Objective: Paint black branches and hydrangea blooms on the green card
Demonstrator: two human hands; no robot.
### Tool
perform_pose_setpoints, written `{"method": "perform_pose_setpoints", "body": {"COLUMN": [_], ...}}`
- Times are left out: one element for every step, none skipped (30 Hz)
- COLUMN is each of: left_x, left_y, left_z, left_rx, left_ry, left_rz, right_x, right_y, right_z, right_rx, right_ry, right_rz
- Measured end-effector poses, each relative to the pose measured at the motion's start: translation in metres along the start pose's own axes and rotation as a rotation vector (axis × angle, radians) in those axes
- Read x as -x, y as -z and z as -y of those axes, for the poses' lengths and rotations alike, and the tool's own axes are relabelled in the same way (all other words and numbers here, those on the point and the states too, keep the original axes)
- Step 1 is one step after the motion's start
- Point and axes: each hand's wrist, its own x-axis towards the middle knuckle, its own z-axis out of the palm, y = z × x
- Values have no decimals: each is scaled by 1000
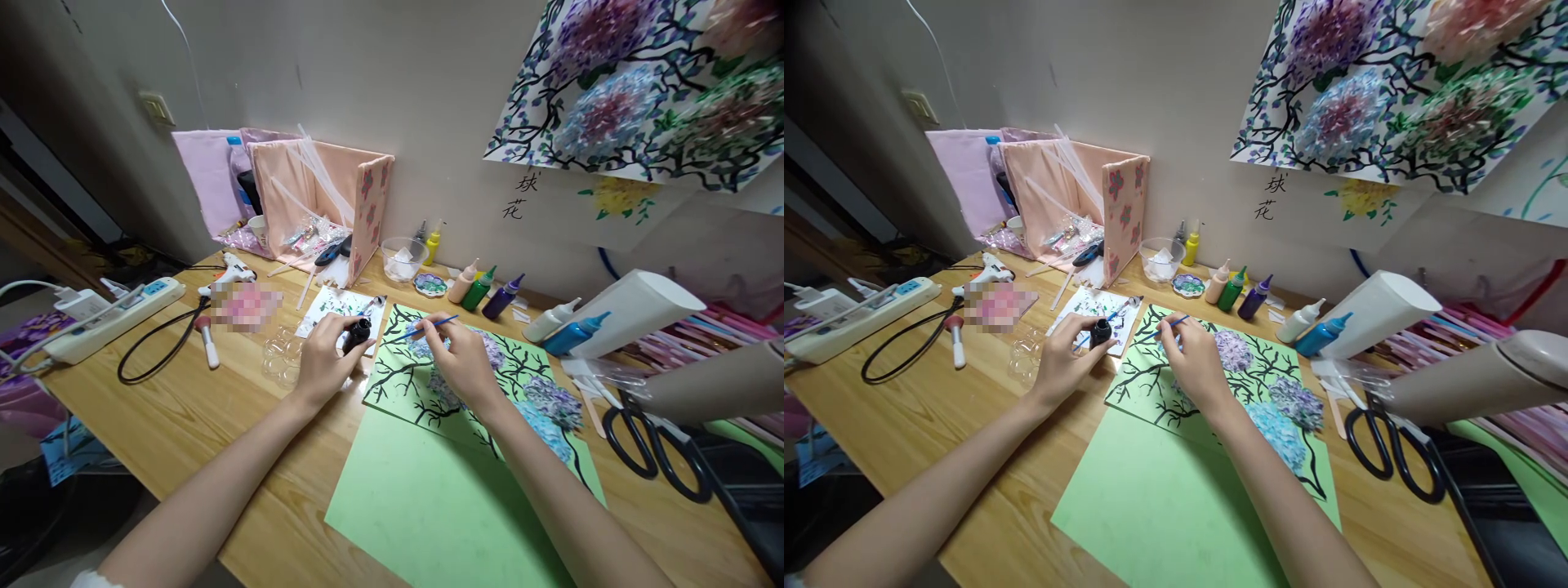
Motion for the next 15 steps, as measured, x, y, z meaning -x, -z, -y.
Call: {"method": "perform_pose_setpoints", "body": {"left_x": [0, 0, 0, 0, 0, 0, 0, 0, 0, 0, 0, 0, 0, 0, -1], "left_y": [0, 0, 0, 0, 0, 0, 1, 1, 1, 1, 1, 1, 1, 1, 1], "left_z": [0, 0, 0, 0, 0, 0, 0, 0, 0, -1, -1, -1, -1, -1, -1], "left_rx": [0, -2, -3, -5, -5, -4, -1, 2, 6, 10, 12, 12, 13, 13, 14], "left_ry": [2, 5, 8, 12, 15, 17, 19, 20, 21, 22, 23, 25, 27, 29, 31], "left_rz": [1, 3, 6, 10, 13, 15, 17, 18, 19, 21, 24, 26, 26, 25, 23], "right_x": [0, 0, 0, 0, -1, -1, -1, -1, -1, -1, 0, 0, 1, 1, 1], "right_y": [1, 2, 2, 3, 2, 2, 1, 0, -1, -2, -3, -4, -4, -3, -3], "right_z": [1, 2, 2, 1, 1, 0, -1, -2, -3, -4, -4, -3, -2, -1, 0], "right_rx": [-2, -2, -2, -1, 1, 4, 8, 12, 16, 20, 22, 21, 18, 14, 9], "right_ry": [5, 11, 16, 21, 22, 21, 18, 17, 18, 20, 26, 34, 42, 48, 50], "right_rz": [-15, -28, -40, -45, -45, -39, -31, -24, -17, -8, 2, 14, 24, 32, 35]}}
